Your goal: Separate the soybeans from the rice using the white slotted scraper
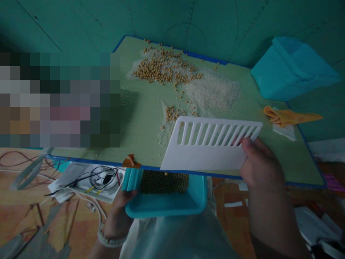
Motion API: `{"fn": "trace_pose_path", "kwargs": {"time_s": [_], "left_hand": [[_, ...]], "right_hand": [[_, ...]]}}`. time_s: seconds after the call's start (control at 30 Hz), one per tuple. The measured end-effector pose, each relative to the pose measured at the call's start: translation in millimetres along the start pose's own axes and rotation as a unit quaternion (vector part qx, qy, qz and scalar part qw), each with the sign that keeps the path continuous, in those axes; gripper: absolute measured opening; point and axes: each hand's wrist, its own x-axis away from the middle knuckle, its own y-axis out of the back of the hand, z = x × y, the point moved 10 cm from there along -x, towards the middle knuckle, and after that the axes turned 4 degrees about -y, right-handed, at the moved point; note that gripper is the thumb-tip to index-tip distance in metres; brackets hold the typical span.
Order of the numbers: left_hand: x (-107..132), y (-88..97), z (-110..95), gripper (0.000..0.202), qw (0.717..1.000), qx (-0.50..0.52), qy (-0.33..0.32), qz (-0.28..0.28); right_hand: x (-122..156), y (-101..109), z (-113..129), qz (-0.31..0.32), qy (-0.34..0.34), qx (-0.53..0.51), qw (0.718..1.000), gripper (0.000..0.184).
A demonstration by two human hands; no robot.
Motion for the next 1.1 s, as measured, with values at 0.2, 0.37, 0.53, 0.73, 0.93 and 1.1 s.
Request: {"fn": "trace_pose_path", "kwargs": {"time_s": [0.2, 0.37, 0.53, 0.73, 0.93, 1.1], "left_hand": [[-3, -2.0, 4, 0.04, 0.999, -0.03, 0.007, 0.028], [-3, -0.4, 8, 0.038, 0.999, -0.032, 0.019, 0.028], [-3, 0.5, 6, 0.038, 0.999, -0.05, 0.002, 0.015], [-5, 4.4, 9, 0.047, 0.999, -0.045, 0.014, 0.005], [-6, 0.2, 6, 0.044, 0.999, -0.038, 0.0, 0.007], [-5, -2.1, 6, 0.045, 0.998, -0.055, 0.019, -0.003]], "right_hand": [[-6, 9, 6, -0.04, 0.033, -0.038, 0.998, 0.018], [-7, 14, 4, -0.071, 0.037, -0.022, 0.997, 0.017], [-6, 10, 0, -0.061, 0.02, -0.03, 0.997, 0.016], [-5, 8, -2, -0.045, 0.016, -0.019, 0.999, 0.016], [-5, 8, -1, -0.029, 0.027, -0.011, 0.999, 0.014], [-3, 9, 2, -0.036, 0.042, -0.007, 0.998, 0.014]]}}
